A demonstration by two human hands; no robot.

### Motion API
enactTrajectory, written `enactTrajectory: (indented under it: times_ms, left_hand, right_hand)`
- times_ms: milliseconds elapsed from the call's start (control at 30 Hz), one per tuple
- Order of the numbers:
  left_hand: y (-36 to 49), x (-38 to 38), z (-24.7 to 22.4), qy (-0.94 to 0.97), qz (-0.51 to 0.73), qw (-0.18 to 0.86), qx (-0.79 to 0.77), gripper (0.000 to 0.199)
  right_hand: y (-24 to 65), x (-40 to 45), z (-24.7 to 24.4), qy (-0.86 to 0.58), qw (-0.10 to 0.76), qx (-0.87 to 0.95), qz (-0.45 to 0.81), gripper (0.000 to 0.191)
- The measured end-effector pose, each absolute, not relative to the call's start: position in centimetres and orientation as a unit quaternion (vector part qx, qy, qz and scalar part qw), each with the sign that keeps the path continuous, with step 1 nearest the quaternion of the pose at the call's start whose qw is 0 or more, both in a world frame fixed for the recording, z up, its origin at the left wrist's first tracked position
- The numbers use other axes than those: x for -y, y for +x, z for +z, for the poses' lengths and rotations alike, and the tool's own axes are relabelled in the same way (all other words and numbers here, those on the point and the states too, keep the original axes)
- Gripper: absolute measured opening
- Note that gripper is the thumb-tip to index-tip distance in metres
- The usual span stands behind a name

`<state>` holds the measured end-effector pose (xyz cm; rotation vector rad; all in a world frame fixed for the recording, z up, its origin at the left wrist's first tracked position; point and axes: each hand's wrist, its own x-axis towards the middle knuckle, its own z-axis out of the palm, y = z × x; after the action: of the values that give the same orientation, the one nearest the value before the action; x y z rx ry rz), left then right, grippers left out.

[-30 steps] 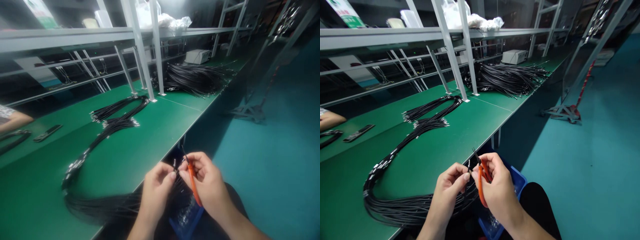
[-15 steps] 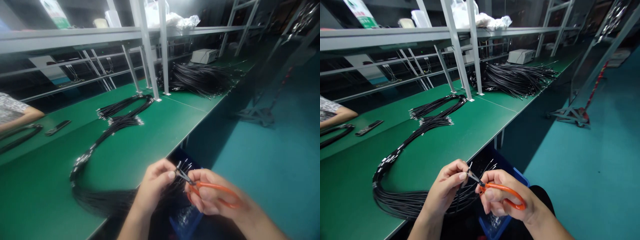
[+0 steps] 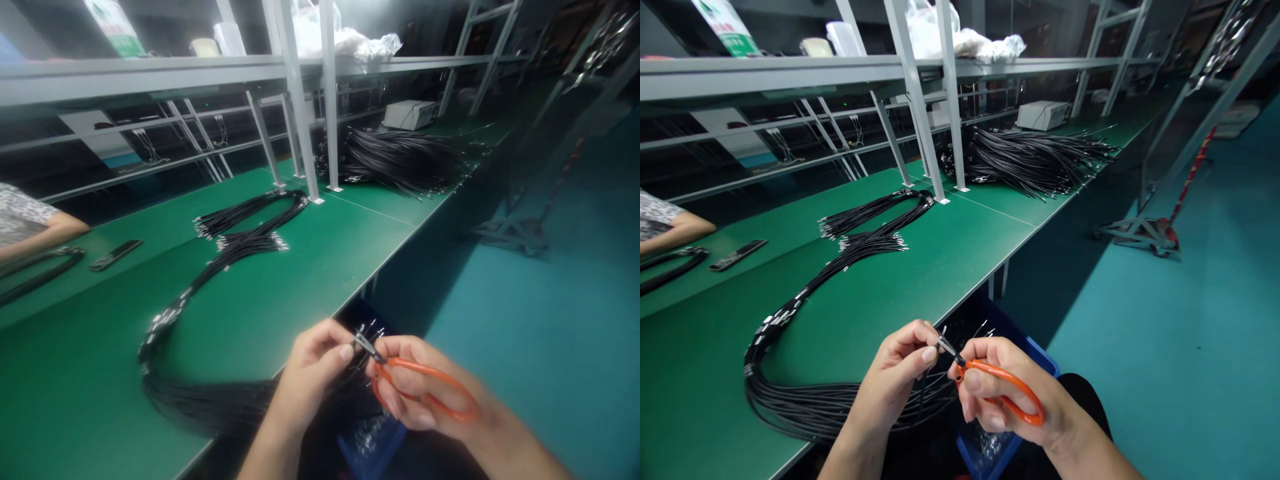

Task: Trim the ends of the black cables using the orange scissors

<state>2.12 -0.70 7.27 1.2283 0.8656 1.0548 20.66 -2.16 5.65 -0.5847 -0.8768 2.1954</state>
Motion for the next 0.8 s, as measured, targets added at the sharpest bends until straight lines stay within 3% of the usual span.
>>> enactTrajectory:
  times_ms: [200, 400, 600, 800]
  left_hand:
    - [2.1, 0.7, 7.1, 0.538, 0.462, 0.596, -0.377, 0.014]
    - [2.1, 0.6, 7.0, 0.444, 0.46, 0.685, -0.35, 0.011]
    - [2.4, 0.7, 7.1, 0.408, 0.454, 0.728, -0.312, 0.01]
    - [2.0, 0.8, 6.9, 0.464, 0.47, 0.68, -0.319, 0.013]
  right_hand:
    - [20.8, 2.3, 5.8, -0.265, 0.327, 0.355, 0.835, 0.031]
    - [20.8, 2.9, 5.6, -0.218, 0.304, 0.343, 0.861, 0.046]
    - [20.3, 2.7, 4.8, -0.179, 0.317, 0.312, 0.877, 0.039]
    - [20.4, 2.6, 4.8, -0.18, 0.317, 0.303, 0.88, 0.032]
